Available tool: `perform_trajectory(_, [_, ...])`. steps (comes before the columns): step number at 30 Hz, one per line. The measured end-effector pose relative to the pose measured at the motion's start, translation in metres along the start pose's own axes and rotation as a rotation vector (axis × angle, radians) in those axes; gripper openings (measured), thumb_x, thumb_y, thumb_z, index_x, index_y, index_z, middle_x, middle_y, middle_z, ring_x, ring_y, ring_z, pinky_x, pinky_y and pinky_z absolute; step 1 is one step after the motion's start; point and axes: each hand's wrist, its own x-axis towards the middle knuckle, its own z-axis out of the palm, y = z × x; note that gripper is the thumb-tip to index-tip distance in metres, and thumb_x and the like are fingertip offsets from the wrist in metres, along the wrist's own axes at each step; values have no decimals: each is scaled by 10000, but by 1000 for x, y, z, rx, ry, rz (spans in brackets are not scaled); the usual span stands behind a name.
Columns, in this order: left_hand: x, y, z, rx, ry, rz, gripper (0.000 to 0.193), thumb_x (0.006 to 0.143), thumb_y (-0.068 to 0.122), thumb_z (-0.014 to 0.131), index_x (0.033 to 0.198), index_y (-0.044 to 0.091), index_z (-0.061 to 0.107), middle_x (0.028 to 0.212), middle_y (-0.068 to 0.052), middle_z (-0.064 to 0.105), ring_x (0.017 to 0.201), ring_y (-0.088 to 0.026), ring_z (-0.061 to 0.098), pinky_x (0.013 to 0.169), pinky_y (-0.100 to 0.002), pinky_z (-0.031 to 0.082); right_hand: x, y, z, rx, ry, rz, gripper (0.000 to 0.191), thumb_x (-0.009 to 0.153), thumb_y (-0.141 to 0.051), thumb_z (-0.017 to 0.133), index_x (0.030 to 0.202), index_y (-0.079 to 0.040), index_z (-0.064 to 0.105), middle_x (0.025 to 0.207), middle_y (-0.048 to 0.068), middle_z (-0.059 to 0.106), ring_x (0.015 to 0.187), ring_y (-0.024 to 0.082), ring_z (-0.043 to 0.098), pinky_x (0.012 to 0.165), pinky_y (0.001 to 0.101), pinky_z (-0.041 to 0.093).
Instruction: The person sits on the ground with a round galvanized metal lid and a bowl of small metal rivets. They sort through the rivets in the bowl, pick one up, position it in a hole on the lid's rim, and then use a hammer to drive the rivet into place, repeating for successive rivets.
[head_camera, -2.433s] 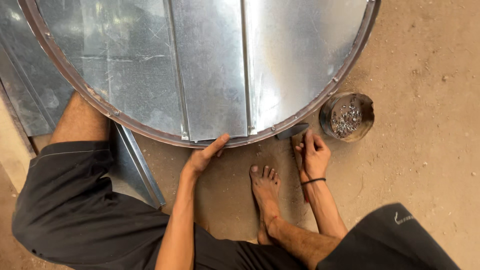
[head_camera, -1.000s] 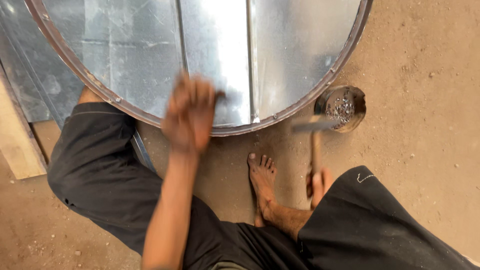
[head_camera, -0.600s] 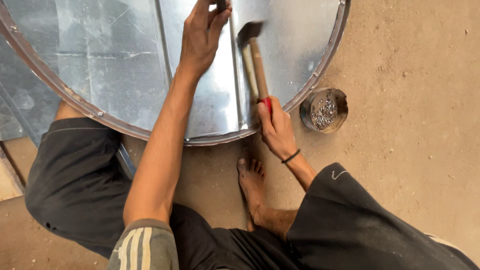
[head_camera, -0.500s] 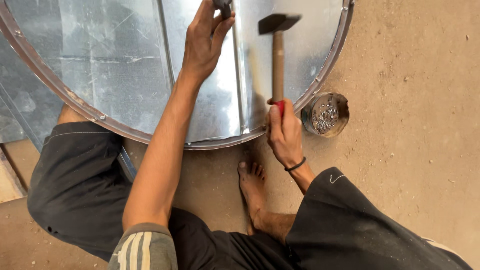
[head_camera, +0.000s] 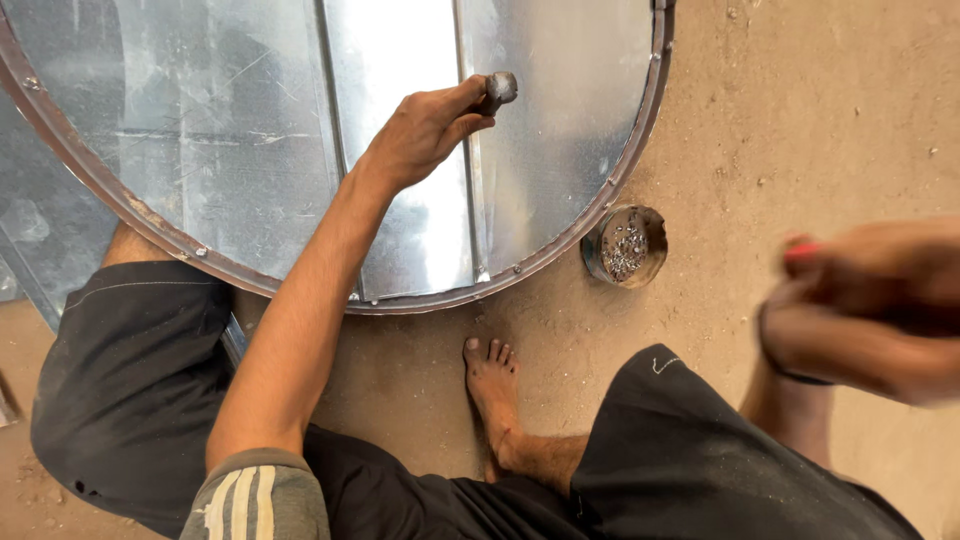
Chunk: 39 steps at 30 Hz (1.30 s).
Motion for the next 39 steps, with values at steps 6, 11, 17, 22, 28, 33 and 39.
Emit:
perform_trajectory(6, [1, 1, 0, 21, 29, 60, 298, 1003, 221, 643, 1288, 148, 597, 951, -65, 769, 716, -218, 732, 665, -360, 615, -38, 59, 74, -532, -262, 731, 286, 1066, -381, 486, 1011, -109, 555, 645, -9, 542, 456, 83, 447, 394, 268, 372])
perform_trajectory(11, [4, -6, -5, -139, 117, 77, 236, 1108, 200, 604, 1315, 111, 534, 997, -76, 760, 863, -212, 761, 742, -345, 633, -22, 11, 30, -242, -131, 314, 348, 1096, -445, 533, 930, -139, 544, 657, -15, 523, 500, 65, 446, 459, 257, 384])
perform_trajectory(17, [4, 1, -2, 12, 31, 53, 274, 1030, 195, 637, 1295, 158, 579, 945, -71, 760, 746, -230, 744, 662, -355, 623, -34, 46, 57, -388, -223, 376, 314, 1102, -385, 498, 918, -131, 519, 658, -11, 503, 521, 74, 446, 481, 239, 390])
perform_trajectory(22, [-1, -3, -4, -12, 112, 151, 337, 1009, 209, 678, 1333, 183, 591, 1049, -76, 793, 848, -230, 772, 751, -382, 630, -47, 71, 55, -439, -210, 521, 259, 1098, -333, 483, 967, -112, 522, 674, 21, 523, 528, 106, 464, 481, 258, 390])
perform_trajectory(28, [7, -17, -3, -345, 542, 111, 407, 1143, 167, 545, 1499, 103, 360, 1158, -113, 757, 1069, -256, 777, 903, -385, 663, 4, 27, 50, -104, -110, 67, 239, 1104, -321, 488, 1014, -105, 536, 698, 61, 551, 546, 139, 493, 496, 291, 398])
perform_trajectory(33, [6, -8, 6, -63, 542, 13, 261, 1141, 135, 566, 1371, 125, 442, 1111, -119, 753, 1025, -303, 766, 830, -417, 638, -69, 122, 99, -687, -372, 664, 228, 1108, -312, 492, 1053, -98, 548, 718, 94, 574, 561, 167, 518, 509, 318, 405])
perform_trajectory(39, [9, -7, 1, -54, 513, 29, 345, 1118, 108, 567, 1414, 123, 390, 998, -127, 716, 910, -307, 765, 740, -421, 625, 9, 10, 3, -127, -94, 47, 220, 1113, -300, 498, 1100, -90, 563, 742, 134, 601, 578, 200, 547, 525, 350, 413])
